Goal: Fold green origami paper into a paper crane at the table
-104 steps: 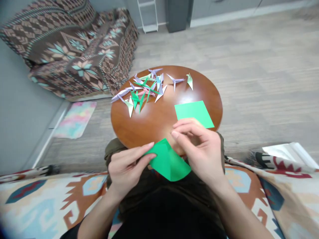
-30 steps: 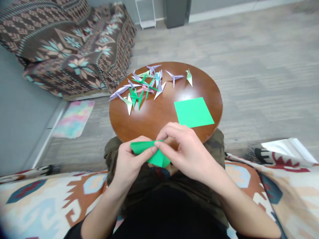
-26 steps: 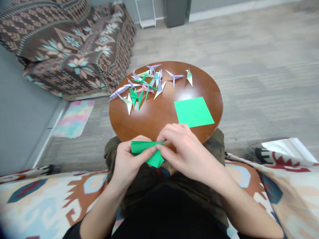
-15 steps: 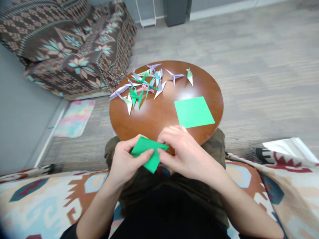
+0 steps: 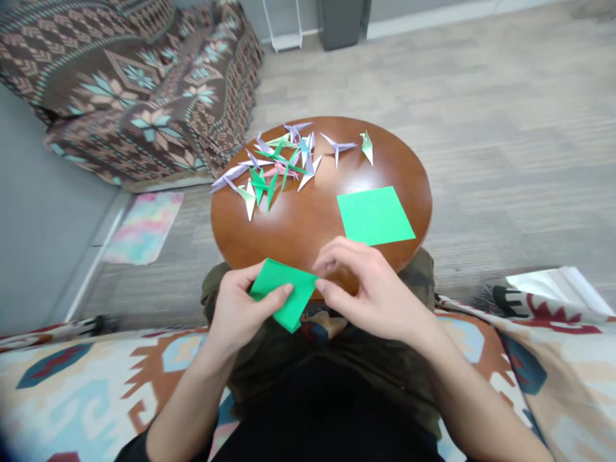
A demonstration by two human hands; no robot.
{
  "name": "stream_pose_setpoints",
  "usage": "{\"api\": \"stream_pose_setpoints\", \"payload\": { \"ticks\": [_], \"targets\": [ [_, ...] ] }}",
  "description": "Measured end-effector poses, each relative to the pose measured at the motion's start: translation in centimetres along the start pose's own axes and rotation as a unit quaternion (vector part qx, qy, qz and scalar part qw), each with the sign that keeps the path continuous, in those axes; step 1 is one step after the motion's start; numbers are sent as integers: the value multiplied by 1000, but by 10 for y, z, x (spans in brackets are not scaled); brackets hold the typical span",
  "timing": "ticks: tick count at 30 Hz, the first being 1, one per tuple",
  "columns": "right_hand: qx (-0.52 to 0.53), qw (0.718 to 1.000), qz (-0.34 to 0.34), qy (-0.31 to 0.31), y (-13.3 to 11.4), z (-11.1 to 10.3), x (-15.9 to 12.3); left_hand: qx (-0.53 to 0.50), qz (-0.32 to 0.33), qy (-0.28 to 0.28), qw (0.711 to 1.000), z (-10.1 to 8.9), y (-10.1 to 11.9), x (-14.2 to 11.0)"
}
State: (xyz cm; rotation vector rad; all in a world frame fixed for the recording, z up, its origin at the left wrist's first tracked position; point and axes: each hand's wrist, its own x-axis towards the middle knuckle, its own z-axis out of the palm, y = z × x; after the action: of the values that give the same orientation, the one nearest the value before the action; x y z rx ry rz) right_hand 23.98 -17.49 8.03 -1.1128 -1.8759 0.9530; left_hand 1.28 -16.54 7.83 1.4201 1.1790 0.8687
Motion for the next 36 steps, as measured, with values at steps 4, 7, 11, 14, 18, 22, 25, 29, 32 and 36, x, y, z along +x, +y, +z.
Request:
{"api": "stream_pose_setpoints", "payload": {
  "ticks": [4, 7, 11, 14, 18, 22, 25, 29, 32, 36],
  "targets": [
    [7, 999, -32, -17, 0, 10, 2, -10, 0, 5, 1000, 9, 3, 0],
    [-17, 998, -61, -15, 1, 14, 2, -5, -11, 11, 1000, 13, 5, 1],
    [-50, 995, -80, -6, 2, 9, -1, 7, -2, 1, 1000, 12, 2, 3],
    [-65, 995, -69, 0, 2, 3, -3, 13, 13, -10, 1000, 7, -3, 4],
    [-67, 995, -68, -10, 2, -2, -4, 12, 23, -16, 1000, 2, -6, 4],
    [-62, 996, -66, -15, 5, -3, -4, 1, 19, -17, 1000, -1, -8, 5],
    [-65, 997, -50, -6, 7, -4, -5, -8, 21, -3, 1000, -5, -11, 5],
    [-59, 998, -34, 1, 8, -8, -7, 17, 29, -5, 999, -8, -13, 4],
    [-54, 998, -24, 25, 10, -15, -9, 49, 46, -7, 998, -13, -13, 5],
    [-63, 995, -7, 78, 14, -27, -12, 62, 66, 13, 996, -28, -17, 7]
  ]
}}
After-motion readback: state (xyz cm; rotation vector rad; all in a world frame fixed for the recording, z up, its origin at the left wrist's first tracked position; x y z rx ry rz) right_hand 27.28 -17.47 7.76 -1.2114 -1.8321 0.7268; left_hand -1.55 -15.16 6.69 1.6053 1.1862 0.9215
